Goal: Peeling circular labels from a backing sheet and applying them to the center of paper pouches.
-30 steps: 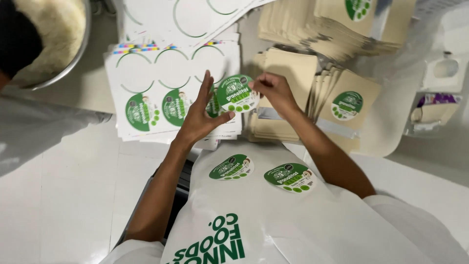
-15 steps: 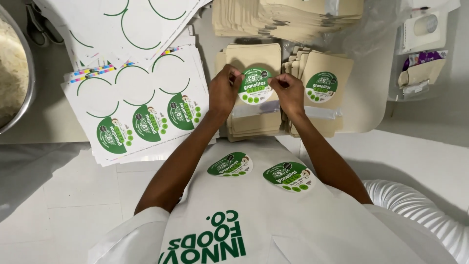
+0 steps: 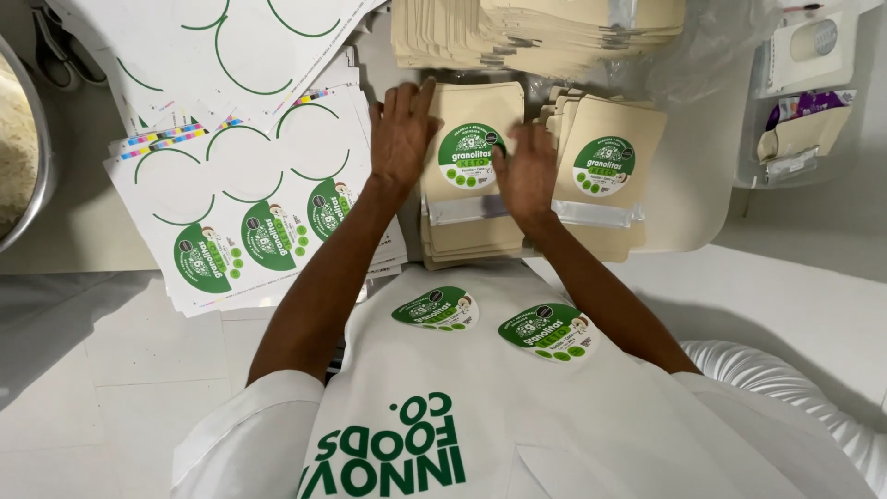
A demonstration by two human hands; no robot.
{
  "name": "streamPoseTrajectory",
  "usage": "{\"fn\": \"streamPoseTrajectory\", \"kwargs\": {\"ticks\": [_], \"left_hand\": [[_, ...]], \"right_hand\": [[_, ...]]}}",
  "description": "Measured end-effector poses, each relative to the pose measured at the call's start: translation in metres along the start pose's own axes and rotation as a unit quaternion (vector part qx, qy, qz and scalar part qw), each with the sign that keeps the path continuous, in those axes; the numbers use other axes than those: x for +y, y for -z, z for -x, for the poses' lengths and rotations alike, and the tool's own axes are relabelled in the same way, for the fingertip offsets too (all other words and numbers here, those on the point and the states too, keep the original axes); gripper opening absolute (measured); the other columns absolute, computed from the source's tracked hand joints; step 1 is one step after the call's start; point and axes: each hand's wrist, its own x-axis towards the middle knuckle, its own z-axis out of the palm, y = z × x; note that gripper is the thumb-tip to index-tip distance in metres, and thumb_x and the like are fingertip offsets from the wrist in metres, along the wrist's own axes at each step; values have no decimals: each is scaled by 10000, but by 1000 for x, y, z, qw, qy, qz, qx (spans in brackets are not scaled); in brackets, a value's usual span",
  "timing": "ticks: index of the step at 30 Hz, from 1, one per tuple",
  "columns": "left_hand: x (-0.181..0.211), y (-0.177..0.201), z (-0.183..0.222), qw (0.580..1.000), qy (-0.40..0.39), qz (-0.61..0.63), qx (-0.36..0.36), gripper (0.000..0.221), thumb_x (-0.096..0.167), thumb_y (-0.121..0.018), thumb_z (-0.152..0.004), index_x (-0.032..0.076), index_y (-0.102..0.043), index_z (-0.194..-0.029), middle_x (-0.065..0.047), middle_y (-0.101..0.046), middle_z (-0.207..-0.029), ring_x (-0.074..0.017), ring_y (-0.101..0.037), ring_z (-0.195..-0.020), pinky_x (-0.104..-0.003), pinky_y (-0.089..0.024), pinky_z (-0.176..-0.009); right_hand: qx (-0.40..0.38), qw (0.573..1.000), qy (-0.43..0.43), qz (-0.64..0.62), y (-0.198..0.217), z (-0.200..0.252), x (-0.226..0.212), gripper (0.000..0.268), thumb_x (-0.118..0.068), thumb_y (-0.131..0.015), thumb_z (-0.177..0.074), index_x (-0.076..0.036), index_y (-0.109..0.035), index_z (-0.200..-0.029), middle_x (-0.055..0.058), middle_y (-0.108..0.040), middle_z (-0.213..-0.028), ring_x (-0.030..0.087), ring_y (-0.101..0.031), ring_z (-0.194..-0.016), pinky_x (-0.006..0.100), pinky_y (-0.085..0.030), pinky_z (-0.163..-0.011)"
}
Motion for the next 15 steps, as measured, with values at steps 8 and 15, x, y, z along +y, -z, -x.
{"fn": "streamPoseTrajectory", "kwargs": {"ticks": [8, 15], "left_hand": [[-5, 4, -4, 998, -18, -6, 56, 414, 240, -829, -861, 129, -660, -1223, -78, -659, -1221, -302, -551, -1101, -489, -391, -908], [3, 82, -7, 846, 78, 527, -15, 138, 115, -778, -933, 93, -652, -985, -30, -721, -943, -144, -662, -857, -283, -527, -800]], "right_hand": [[-261, 929, 262, -18, 0, 52, -3, 580, -456, -247, -1127, -179, -257, -1636, 47, -217, -1712, 253, -143, -1590, 489, -131, -1277], [-14, 965, -81, -250, 14, 50, 39, 380, -328, -700, -975, -110, -558, -1252, 137, -570, -1302, 328, -455, -1256, 441, -388, -1034]]}}
